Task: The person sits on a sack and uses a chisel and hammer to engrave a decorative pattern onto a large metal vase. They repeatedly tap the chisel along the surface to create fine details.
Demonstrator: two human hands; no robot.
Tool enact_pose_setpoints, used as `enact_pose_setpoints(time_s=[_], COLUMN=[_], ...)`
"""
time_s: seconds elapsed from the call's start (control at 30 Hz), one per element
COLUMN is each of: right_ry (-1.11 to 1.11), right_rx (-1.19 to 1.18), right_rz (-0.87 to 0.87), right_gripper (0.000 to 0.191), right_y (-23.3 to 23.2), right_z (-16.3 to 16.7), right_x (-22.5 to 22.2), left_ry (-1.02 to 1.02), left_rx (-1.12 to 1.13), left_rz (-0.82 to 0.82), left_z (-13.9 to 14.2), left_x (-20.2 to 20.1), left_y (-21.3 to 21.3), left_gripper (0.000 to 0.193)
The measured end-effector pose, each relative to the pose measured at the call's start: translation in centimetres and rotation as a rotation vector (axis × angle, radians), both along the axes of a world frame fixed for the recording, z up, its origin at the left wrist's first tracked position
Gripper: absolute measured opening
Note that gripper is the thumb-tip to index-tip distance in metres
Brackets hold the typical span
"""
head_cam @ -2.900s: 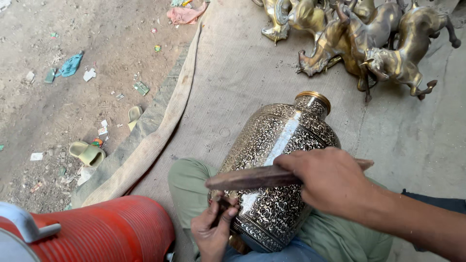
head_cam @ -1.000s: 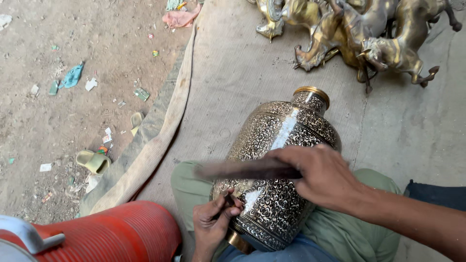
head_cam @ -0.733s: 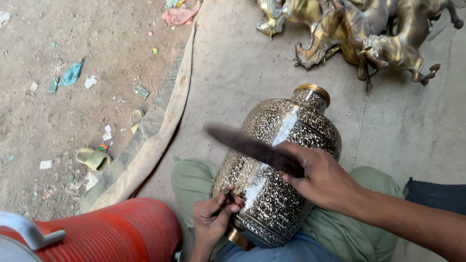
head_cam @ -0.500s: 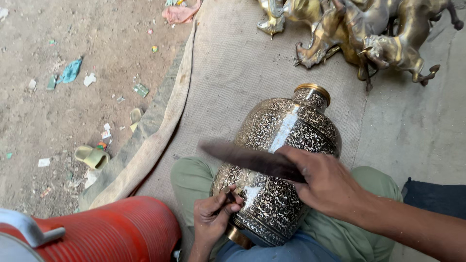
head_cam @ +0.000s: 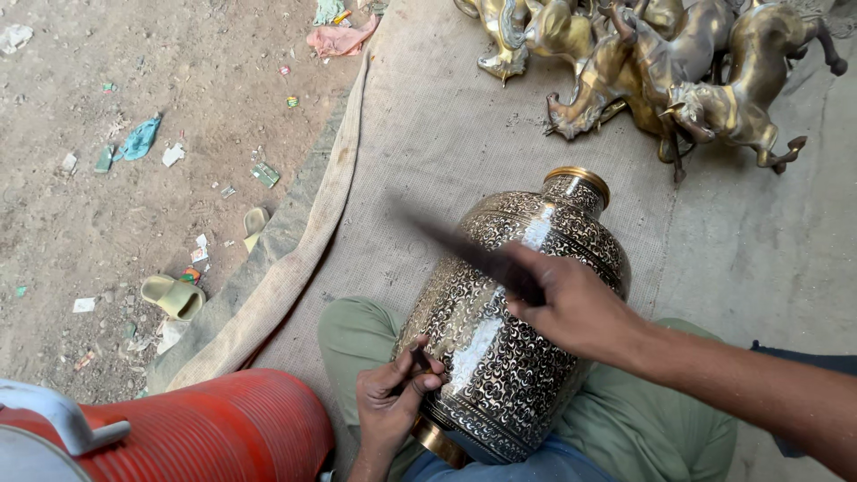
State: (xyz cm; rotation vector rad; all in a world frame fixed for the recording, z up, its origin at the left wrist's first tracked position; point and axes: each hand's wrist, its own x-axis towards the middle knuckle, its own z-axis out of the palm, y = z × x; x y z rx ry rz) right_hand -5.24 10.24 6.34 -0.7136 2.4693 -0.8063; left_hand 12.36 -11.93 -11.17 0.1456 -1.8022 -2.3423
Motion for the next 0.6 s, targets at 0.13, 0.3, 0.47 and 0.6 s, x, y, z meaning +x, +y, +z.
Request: enact_pose_setpoints(time_s=[0.13, 0.3, 0.47, 0.6], right_ry=[-0.082, 0.169, 0.057, 0.03], right_rx=[0.148, -0.038, -0.02, -0.087], right_rz=[-0.065, 0.075, 0.07, -0.035], right_gripper=[0.057, 0.064, 0.06, 0.055], right_y=[-0.6, -0.2, 0.2, 0.1], right_z=[0.3, 0.3, 0.0, 0.1], right_x=[0.0, 0.5, 1.1, 1.3], left_ry=[0.081, -0.02, 0.136, -0.011], left_rx=[0.08, 0.01, -0.079, 0.058], left_rz=[-0.02, 0.003, -0.052, -0.05], left_z=[-0.2, -0.9, -1.0, -0.9], left_x=[0.1, 0.0, 0.2, 0.2], left_y=[0.1, -0.2, -0.5, -0.4], left_gripper=[0.035, 0.028, 0.021, 0.034])
